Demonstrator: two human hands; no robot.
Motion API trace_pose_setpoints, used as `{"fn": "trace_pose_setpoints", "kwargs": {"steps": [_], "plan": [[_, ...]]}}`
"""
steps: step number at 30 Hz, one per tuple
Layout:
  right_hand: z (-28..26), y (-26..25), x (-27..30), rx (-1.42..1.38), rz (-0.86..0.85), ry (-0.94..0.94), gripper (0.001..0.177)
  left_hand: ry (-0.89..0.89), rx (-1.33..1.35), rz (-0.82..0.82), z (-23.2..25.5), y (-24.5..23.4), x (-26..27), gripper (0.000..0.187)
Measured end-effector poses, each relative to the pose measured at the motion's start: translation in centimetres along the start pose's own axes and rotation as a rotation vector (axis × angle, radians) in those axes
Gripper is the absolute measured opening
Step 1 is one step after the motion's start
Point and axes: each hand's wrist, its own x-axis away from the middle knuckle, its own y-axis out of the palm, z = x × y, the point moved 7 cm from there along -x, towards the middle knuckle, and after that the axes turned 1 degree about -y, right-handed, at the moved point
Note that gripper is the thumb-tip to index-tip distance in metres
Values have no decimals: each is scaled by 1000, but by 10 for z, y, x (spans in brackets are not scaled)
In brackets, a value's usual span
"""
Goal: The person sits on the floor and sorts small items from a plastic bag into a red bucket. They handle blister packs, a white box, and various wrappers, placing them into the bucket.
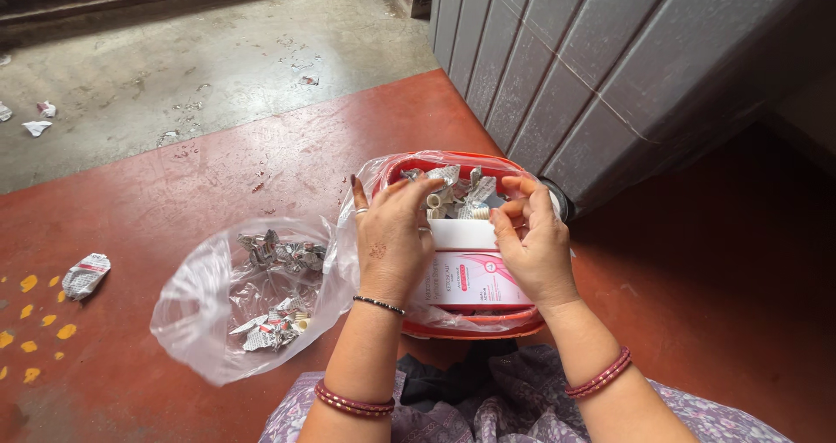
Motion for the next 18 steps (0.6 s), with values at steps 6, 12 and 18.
{"fn": "trace_pose_setpoints", "kwargs": {"steps": [6,12,18], "plan": [[-14,12,5,463,-145,-350,49,-6,-173,-107,-11,15,1,51],[17,59,16,820,-517,-264,72,10,-333,-267,-12,30,14,37],[30,68,18,826,-594,-217,73,9,-343,-278,-17,36,14,32]]}}
